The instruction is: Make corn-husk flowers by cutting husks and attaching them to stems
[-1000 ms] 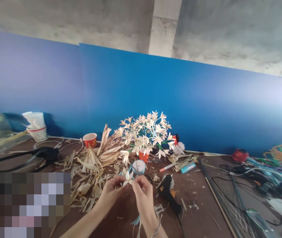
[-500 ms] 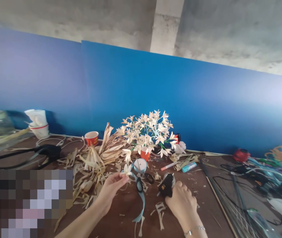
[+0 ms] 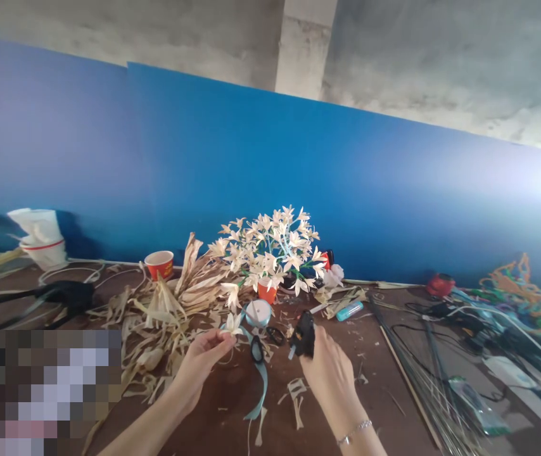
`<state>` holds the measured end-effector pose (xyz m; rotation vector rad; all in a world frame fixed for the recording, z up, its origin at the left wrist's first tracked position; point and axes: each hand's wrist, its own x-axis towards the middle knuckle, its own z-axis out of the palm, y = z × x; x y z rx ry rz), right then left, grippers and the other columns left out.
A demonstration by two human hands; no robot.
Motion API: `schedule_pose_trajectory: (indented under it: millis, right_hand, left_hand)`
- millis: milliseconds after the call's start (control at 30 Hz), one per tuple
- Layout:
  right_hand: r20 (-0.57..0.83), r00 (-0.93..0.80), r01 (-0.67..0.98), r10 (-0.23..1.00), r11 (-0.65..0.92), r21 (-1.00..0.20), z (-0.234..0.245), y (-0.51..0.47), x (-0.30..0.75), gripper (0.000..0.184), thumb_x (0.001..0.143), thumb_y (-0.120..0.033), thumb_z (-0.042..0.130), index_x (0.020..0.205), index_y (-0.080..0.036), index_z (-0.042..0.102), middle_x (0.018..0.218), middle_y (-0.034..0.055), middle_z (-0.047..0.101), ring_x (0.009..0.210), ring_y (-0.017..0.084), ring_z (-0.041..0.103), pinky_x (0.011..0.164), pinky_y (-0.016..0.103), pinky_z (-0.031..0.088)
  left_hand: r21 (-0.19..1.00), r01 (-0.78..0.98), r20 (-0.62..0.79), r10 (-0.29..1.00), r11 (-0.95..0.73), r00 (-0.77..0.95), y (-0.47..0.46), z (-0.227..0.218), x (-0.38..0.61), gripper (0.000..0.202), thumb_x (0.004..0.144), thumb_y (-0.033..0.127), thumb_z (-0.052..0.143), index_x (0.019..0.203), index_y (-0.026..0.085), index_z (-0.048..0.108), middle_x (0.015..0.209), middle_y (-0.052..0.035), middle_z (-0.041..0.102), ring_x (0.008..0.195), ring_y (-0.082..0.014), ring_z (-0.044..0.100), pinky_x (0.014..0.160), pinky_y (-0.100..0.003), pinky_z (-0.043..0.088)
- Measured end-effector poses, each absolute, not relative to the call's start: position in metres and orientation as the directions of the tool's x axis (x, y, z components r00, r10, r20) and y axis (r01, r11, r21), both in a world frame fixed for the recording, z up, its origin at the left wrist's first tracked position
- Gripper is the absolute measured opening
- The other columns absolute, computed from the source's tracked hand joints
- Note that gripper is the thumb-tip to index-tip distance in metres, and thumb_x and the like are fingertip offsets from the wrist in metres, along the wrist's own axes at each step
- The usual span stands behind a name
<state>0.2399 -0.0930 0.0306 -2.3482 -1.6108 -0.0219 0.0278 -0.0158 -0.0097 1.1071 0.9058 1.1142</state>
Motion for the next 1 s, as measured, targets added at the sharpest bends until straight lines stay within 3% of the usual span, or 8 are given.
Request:
schedule_pose_trajectory:
  millis: [133, 233, 600, 767, 1000]
  right_hand:
    - [0.308, -0.099, 0.904, 0.946, 0.215, -0.370, 0.044, -0.092, 0.222, 0.010, 0.069, -0.009, 0.046, 0.072, -0.019, 0.045, 0.077, 0.0046, 0.054, 0.066, 0.016, 0.053, 0.057, 0.024, 0.037]
    - [0.364, -0.310, 0.773, 0.878, 0.455, -0.442, 0.038, -0.091, 0.204, 0.012, 0.069, -0.007, 0.046, 0.071, -0.019, 0.045, 0.079, 0.0040, 0.050, 0.069, 0.015, 0.051, 0.059, 0.023, 0.039]
    - [0.435, -0.262, 0.651, 0.862, 0.491, -0.579, 0.003, -0.078, 0.183, 0.029, 0.058, 0.000, 0.046, 0.080, -0.018, 0.046, 0.087, 0.0048, 0.046, 0.074, 0.016, 0.049, 0.064, 0.024, 0.041]
    - [0.434, -0.258, 0.632, 0.863, 0.491, -0.600, -0.002, -0.076, 0.187, 0.037, 0.054, 0.000, 0.046, 0.087, -0.018, 0.047, 0.090, 0.0051, 0.045, 0.075, 0.016, 0.049, 0.064, 0.024, 0.042]
    - [0.432, -0.260, 0.627, 0.863, 0.491, -0.604, -0.003, -0.078, 0.186, 0.036, 0.054, 0.000, 0.045, 0.085, -0.019, 0.046, 0.092, 0.0054, 0.044, 0.076, 0.016, 0.050, 0.065, 0.023, 0.043]
  left_hand:
    - [0.949, -0.285, -0.065, 0.971, 0.132, 0.232, -0.016, -0.007, 0.028, 0.031, 0.055, 0.040, 0.071, 0.059, 0.015, 0.053, 0.048, 0.0067, 0.044, 0.046, -0.0062, 0.035, 0.048, -0.019, 0.026]
    - [0.939, -0.312, -0.084, 0.977, 0.142, 0.194, -0.014, -0.008, 0.028, 0.033, 0.052, 0.039, 0.074, 0.057, 0.014, 0.053, 0.049, 0.0064, 0.045, 0.045, -0.0054, 0.035, 0.047, -0.019, 0.026]
    - [0.876, -0.420, -0.135, 0.957, 0.237, 0.259, -0.007, -0.028, 0.030, 0.037, 0.048, 0.039, 0.077, 0.060, 0.014, 0.053, 0.053, 0.0035, 0.053, 0.046, -0.0075, 0.045, 0.048, -0.019, 0.031]
    - [0.854, -0.437, -0.156, 0.939, 0.284, 0.305, -0.008, -0.030, 0.031, 0.036, 0.050, 0.037, 0.078, 0.060, 0.014, 0.052, 0.052, 0.0034, 0.053, 0.045, -0.0079, 0.046, 0.048, -0.020, 0.033]
    - [0.858, -0.431, -0.155, 0.941, 0.279, 0.300, -0.008, -0.029, 0.032, 0.035, 0.049, 0.035, 0.078, 0.059, 0.014, 0.053, 0.053, 0.0026, 0.054, 0.046, -0.0074, 0.047, 0.048, -0.019, 0.033]
